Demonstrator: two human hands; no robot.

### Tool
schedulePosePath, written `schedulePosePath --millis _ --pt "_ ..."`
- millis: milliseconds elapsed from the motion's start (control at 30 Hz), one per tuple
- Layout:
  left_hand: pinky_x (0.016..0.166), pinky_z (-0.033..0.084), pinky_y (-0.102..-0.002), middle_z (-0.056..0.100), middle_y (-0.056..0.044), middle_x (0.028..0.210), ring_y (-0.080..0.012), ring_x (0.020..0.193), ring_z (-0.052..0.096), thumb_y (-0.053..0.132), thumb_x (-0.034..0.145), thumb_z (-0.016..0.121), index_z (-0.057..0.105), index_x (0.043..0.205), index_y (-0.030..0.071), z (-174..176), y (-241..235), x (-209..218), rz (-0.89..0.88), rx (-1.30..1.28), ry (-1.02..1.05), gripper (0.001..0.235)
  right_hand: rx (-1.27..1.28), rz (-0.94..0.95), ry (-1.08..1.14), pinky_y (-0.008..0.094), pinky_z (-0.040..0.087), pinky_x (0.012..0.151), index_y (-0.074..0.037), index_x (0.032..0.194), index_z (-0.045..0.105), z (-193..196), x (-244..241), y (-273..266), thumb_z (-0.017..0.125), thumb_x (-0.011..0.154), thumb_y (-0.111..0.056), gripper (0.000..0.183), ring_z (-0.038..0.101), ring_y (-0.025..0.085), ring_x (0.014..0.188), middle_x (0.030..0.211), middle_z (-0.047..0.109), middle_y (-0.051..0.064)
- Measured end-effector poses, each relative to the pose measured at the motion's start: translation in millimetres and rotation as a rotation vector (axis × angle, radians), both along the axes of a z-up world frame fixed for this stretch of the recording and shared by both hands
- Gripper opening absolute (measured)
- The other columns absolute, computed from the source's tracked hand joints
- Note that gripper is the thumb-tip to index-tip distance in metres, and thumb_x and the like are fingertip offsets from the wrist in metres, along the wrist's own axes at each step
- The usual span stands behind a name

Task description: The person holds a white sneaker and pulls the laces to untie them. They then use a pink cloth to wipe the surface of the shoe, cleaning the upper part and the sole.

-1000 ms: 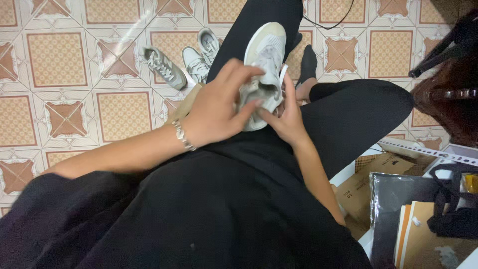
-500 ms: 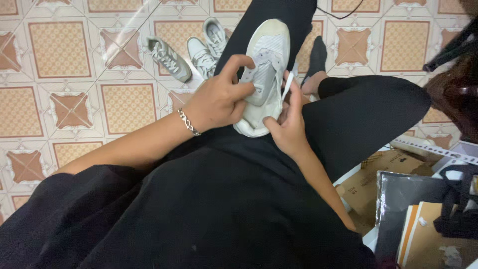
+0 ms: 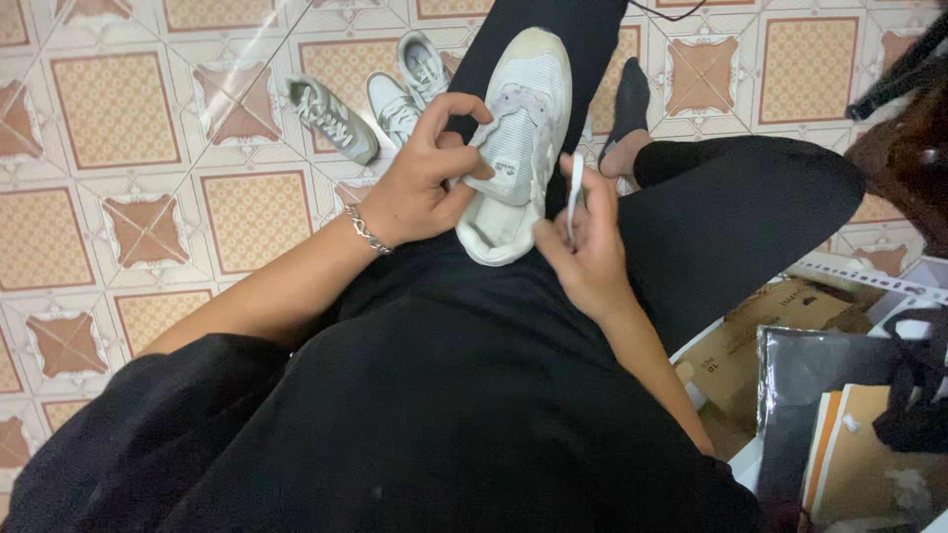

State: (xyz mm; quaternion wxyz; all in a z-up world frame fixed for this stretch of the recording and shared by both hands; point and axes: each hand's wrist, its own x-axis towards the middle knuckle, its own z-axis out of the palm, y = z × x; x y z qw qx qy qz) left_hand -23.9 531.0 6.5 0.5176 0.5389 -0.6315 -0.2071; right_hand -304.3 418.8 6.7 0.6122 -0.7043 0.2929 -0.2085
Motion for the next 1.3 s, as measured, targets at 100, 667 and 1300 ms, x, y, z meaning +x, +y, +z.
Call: schedulePosePath --millis 100,667,1300 --pt "0.085 0.049 -0.040 0.059 -0.027 0.161 -0.0242 0.079 0.053 -0.019 0.103 0.054 0.075 0.105 -0.002 16.5 -10.8 21.2 -0.081 -0.036 -0.049 0.027 -0.247 -0.087 0.137 0.035 0.050 0.106 -0.007 0.122 0.076 42.9 -19.4 -3.7 0.059 0.134 -0.023 0.027 0.066 0.019 0.112 0.117 0.068 0.004" --pt "0.097 0.063 -0.046 0.092 -0.005 0.152 -0.0257 0.098 0.077 -0.013 0.111 0.072 0.084 0.112 0.013 66.4 -58.0 12.0 -0.642 0.176 -0.244 0.028 -0.021 -0.689 0.317 0.044 0.055 0.097 -0.007 0.089 0.077 -4.5 -308.2 37.1 0.069 0.110 -0.016 0.023 0.070 0.027 0.091 0.090 0.073 0.007" --pt "0.107 0.070 -0.065 0.096 -0.028 0.138 -0.0580 0.131 0.092 0.043 0.094 0.073 0.063 0.175 0.071 58.1 -69.1 -17.6 -0.192 1.116 -1.197 0.086 -0.342 -0.961 0.546 0.042 0.066 0.108 -0.015 0.145 0.078 -64.4 -264.7 52.1 0.085 0.116 -0.029 0.032 0.086 0.027 0.114 0.154 0.070 0.012"
